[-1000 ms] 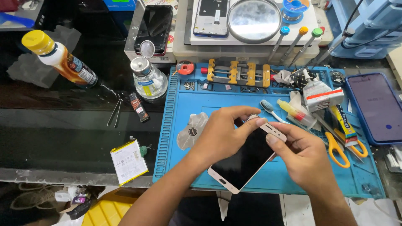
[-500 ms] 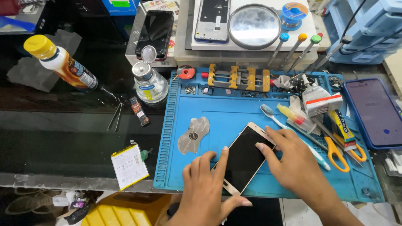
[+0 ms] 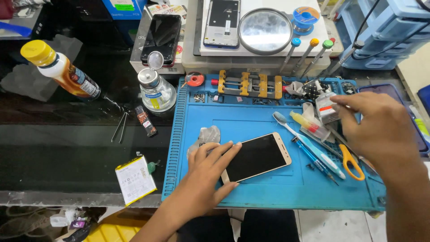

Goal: Applying adhesive to a mobile phone frame and attaching a replacement screen.

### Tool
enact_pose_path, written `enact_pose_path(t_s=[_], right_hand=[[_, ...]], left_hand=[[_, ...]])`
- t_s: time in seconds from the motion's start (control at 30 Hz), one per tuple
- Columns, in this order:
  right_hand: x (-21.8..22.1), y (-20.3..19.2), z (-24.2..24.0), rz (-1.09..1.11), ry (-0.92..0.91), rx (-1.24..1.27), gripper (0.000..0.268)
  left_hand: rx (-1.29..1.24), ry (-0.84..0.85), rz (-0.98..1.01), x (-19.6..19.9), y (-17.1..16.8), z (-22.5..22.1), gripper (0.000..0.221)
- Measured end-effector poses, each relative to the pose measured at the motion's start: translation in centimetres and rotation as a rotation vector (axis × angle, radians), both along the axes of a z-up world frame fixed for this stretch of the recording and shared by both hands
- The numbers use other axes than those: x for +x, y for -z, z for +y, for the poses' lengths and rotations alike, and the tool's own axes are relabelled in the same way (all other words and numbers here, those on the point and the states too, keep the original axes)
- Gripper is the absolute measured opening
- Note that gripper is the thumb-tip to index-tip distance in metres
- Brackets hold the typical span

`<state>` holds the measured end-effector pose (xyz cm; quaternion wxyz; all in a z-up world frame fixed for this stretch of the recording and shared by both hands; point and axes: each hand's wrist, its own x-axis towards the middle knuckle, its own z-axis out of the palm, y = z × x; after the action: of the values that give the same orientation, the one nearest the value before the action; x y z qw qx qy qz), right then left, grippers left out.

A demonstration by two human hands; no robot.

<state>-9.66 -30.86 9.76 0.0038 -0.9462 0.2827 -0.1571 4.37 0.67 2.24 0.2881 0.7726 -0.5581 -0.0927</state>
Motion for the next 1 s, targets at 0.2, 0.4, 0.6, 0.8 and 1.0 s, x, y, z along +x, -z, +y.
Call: enact_pose_path(t_s=[0.2,0.4,0.6,0.8,1.0], right_hand=[[6.2,-0.5,-1.8,0.181,-0.144,0.079,0.032],[10.3,1.8,-3.6,0.428,-0.142,-0.009,0.025],[8.0,-3.4,-1.1,-0.017,-0.032,0.584,0.022],[9.4,-5.9,2.6,-0.288,-0.162,1.213,0.022],[15.3,-5.6,6.9,-0.114,-0.384,0.783,0.033]], left_hand=[[-0.143,0.017,0.084,-0.2,-1.2,-0.2,0.06],[-0.401,-0.191,0.025,1.0,-1.6,1.2,0.036],[-0.488,-0.325,0.057,2.8,-2.0,3.1,0.022],[-0.555,-0.311,0.055,0.9,-0.8,2.2,0.02],[-0.552,-0.343,-0.104,-1.4,0.9,1.8,0.019]])
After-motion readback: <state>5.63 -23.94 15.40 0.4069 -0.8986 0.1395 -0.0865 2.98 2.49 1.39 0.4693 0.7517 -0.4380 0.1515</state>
